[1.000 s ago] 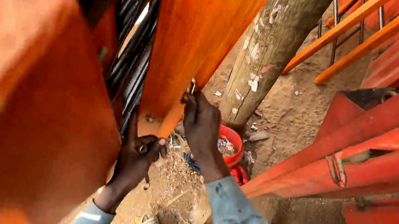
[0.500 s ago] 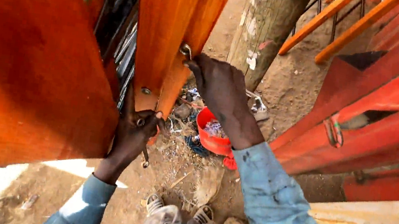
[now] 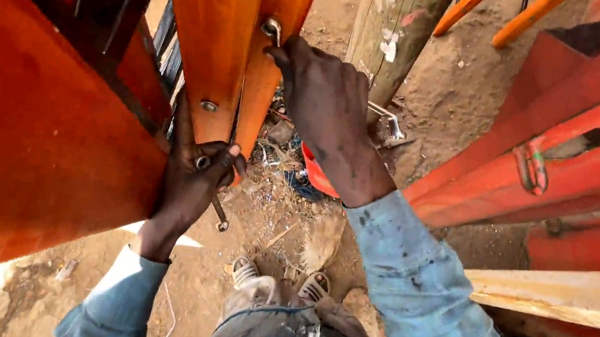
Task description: Tightening bolts to secure wooden slats onto a metal gate frame using a wrench.
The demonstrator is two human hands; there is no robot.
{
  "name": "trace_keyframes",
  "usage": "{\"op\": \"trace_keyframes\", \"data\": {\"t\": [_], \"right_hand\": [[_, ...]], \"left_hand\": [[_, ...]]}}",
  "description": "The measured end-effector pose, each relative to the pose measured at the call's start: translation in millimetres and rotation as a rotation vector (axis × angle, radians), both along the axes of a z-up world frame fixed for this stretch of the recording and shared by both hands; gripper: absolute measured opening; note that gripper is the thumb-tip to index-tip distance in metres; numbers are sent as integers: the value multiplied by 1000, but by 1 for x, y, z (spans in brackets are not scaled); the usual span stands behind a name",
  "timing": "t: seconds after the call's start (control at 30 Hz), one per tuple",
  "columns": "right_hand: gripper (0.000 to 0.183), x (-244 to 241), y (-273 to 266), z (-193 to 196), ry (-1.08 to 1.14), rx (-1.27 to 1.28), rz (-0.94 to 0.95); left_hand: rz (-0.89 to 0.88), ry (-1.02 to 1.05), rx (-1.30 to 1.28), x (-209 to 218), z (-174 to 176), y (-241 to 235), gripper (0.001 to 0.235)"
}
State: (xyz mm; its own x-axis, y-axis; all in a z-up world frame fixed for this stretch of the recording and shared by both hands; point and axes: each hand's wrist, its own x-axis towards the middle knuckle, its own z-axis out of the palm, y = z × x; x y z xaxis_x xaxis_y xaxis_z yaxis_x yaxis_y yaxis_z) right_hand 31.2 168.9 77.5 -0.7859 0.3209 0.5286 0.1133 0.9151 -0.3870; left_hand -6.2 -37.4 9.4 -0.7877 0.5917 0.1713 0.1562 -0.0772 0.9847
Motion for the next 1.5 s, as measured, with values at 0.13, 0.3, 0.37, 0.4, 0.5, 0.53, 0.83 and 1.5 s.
{"op": "trace_keyframes", "data": {"t": [0.13,0.3,0.37,0.4,0.5,0.53,0.83,1.5], "right_hand": [[29,-7,2,-10,79,30,19],[29,-4,3,-9,61,-91,81],[27,-7,1,-16,99,-96,91],[26,-9,-2,-18,167,-204,133],[25,-15,-10,-24,266,-433,213],[23,-16,-11,-25,289,-558,253],[28,23,15,27,63,-33,175],[30,21,2,44,-93,-3,83]], "left_hand": [[31,-90,-4,-2,-6,-1,94],[-58,28,59,-11,-15,-1,87],[-63,30,72,-11,-17,-1,87],[-68,33,81,-10,-16,-1,87],[-78,22,101,-9,-16,-3,86],[-78,0,111,-8,-15,-2,86],[-33,-49,66,-9,-8,2,82],[9,41,59,-7,-9,8,83]]}}
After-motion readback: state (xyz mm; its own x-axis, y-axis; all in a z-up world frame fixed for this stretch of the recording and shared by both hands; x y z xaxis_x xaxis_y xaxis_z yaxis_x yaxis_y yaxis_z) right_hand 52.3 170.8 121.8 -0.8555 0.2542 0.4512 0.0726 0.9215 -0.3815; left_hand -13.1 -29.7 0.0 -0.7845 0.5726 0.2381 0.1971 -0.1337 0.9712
